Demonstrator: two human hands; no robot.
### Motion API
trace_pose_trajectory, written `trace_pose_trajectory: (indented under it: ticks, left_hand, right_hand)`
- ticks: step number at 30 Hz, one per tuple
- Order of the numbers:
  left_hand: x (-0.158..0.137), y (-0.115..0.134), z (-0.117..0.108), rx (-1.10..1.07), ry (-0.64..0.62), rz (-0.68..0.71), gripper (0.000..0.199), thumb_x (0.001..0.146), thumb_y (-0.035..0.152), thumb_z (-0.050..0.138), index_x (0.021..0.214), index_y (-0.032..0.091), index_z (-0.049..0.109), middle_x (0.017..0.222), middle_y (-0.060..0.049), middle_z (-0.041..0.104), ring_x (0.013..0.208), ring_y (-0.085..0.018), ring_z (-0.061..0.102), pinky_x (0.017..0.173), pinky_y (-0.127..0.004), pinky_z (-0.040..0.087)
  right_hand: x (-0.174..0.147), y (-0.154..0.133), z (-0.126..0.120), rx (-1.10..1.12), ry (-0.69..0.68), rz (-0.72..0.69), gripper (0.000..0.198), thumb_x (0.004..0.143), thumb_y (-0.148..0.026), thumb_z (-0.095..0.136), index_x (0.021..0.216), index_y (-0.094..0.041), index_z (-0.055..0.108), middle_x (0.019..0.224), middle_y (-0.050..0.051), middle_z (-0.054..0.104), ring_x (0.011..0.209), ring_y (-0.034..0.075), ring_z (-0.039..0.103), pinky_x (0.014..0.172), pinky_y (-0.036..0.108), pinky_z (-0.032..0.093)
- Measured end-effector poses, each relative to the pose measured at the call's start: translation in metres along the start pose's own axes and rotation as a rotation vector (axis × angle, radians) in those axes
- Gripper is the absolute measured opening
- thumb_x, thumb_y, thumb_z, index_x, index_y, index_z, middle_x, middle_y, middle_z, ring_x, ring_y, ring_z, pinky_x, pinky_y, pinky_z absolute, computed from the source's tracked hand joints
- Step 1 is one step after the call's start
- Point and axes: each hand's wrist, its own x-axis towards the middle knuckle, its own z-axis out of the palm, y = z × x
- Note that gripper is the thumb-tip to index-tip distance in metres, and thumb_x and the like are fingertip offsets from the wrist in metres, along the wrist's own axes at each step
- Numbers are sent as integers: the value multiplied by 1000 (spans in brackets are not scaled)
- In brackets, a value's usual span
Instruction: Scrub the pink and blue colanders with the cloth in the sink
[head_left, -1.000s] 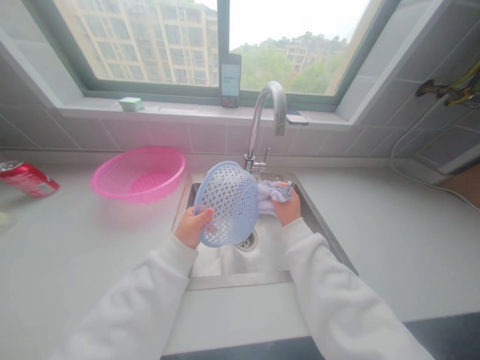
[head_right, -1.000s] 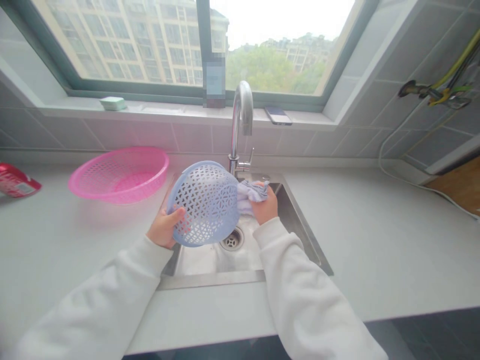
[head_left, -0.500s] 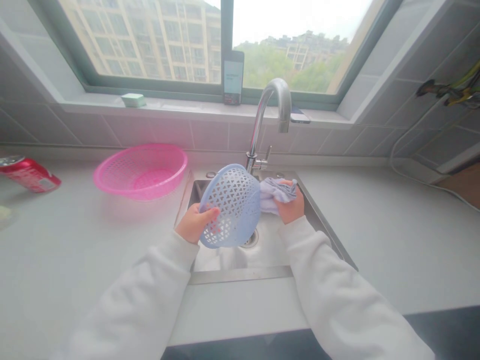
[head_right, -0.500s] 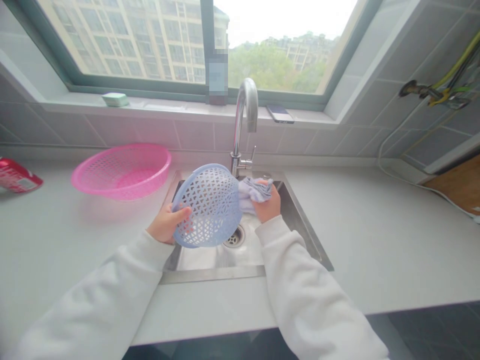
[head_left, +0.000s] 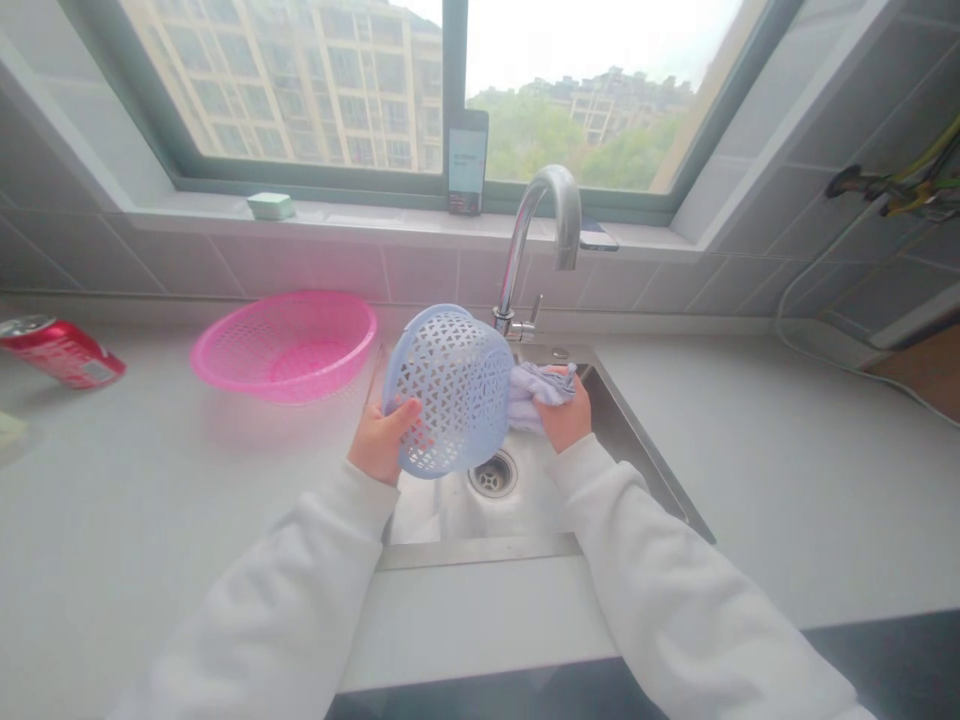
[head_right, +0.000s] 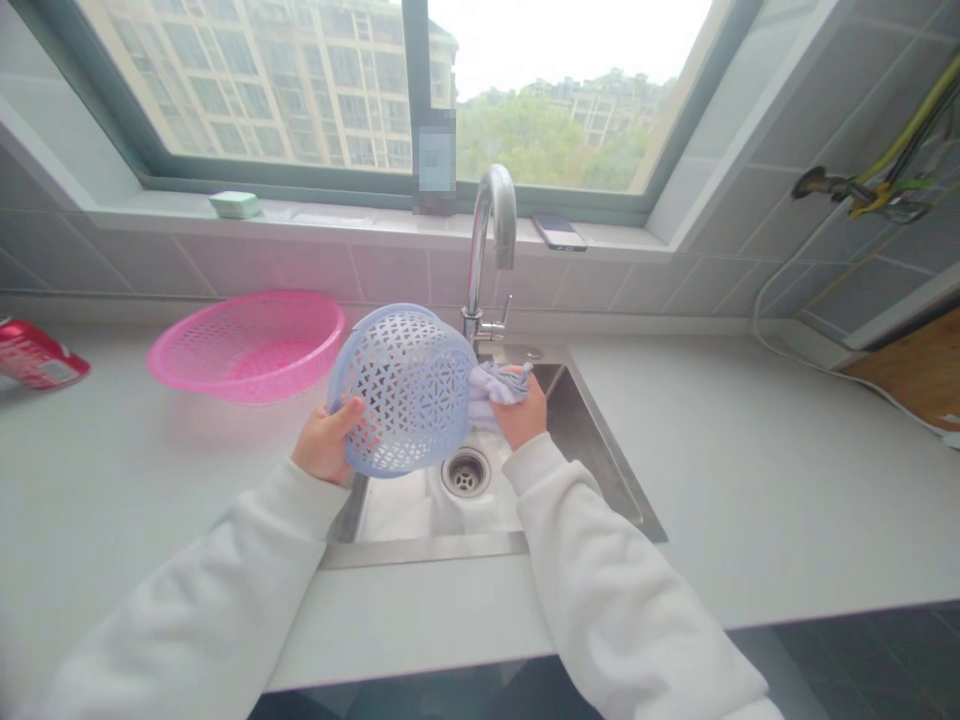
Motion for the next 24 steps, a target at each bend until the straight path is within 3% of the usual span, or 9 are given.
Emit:
trace_pose_trajectory:
  ticks: [5,7,12,18,20,24]
  left_hand:
    - [-3,-8,7,22,62,-15,59,48,61,96,69,19,60,50,5,59,40,-13,56,43,-27,50]
    - [-1,-5,4,-12,51,-21,60,48,61,96,71,19,61,52,4,60,41,-14,56,43,-28,50]
    - [1,3,0,-100,79,33,58,50,59,95,78,20,63,53,6,58,42,-12,55,44,-27,49]
    - [-1,-11,7,-15,81,2,63,47,64,96,71,18,60,52,5,60,42,-13,58,44,-26,51]
    - [1,-12,6,-24,66,-5,63,47,63,97,72,17,61,53,4,61,43,-13,59,44,-26,51]
    - [4,-8,-3,-56,89,8,63,46,63,97,76,19,63,51,5,60,41,-14,57,43,-27,51]
  right_hand:
    - [-22,-13,7,92,-209,-93,29,69,-36,81,93,-27,67,95,5,77,91,28,73,88,48,61]
    - [-18,-9,7,99,-201,-77,29,69,-36,81,92,-27,66,94,5,77,89,28,73,87,47,61]
    - [1,6,4,-2,-37,9,26,69,-40,79,86,-27,64,82,4,73,78,26,70,79,46,63]
    - [-24,-13,11,109,-247,-106,28,70,-33,82,93,-27,68,96,4,77,90,27,74,86,46,62]
    - [-25,-12,12,111,-248,-54,27,67,-32,80,90,-26,67,93,4,76,88,27,73,86,46,62]
    - [-11,7,13,-19,-162,198,23,64,-34,75,82,-25,63,78,1,71,76,23,68,82,43,59]
